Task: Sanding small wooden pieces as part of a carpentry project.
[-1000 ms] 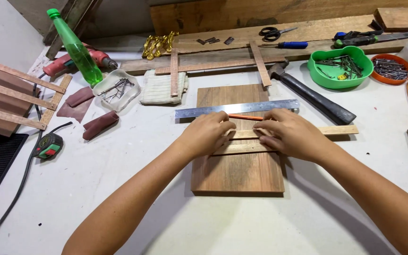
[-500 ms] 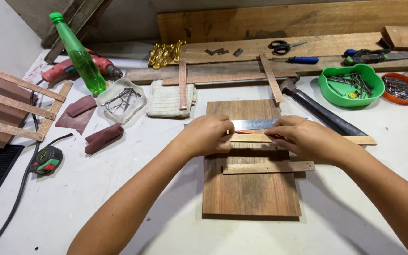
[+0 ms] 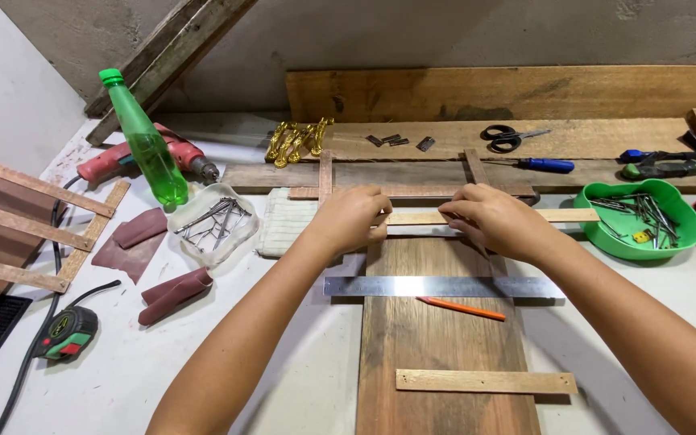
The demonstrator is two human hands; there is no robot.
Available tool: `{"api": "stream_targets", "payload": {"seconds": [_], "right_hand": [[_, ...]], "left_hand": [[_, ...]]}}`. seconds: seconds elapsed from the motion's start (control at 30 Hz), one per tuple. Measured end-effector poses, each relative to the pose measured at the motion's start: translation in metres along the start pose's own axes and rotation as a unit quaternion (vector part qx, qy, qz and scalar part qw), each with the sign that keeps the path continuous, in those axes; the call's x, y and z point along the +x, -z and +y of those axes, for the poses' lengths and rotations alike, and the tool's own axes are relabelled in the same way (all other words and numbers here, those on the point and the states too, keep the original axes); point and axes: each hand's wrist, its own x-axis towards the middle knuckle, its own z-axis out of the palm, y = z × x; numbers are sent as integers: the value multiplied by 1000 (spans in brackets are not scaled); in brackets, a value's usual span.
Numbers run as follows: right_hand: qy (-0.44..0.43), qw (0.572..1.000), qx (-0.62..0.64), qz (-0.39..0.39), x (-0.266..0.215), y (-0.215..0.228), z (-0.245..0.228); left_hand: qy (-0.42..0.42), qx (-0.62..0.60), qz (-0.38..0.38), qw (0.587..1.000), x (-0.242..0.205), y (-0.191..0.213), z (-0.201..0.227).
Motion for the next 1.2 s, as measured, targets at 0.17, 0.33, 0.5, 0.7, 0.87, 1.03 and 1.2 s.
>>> {"api": "stream_targets", "payload": {"seconds": [0.17,0.33,0.5,0.7,0.87,1.03,1.2], "right_hand": [[16,1000,4,-10,3,-15,8],[18,1000,-9,6,-11,3,-13],[-8,998,41,-39,-43,25,-45],[-50,982,-8,-179,-81,24,-76],[-30,990,-9,-139,-96,-1,-78],[-1,994,-18,-111,-61,2,-106],[15,996,27,-82,4,10,-166]], "left_hand": [[7,-28,-13,999,-5,-16,-10],[-25,-84,36,995,-7,-7,22],[-95,-122,-33,987,-21,3,79],[-115,-53,-22,992,-51,-30,112],[-140,6,85,986,-70,-57,115],[-111,62,106,986,-91,0,95],[-51,111,139,983,-129,54,36]]}}
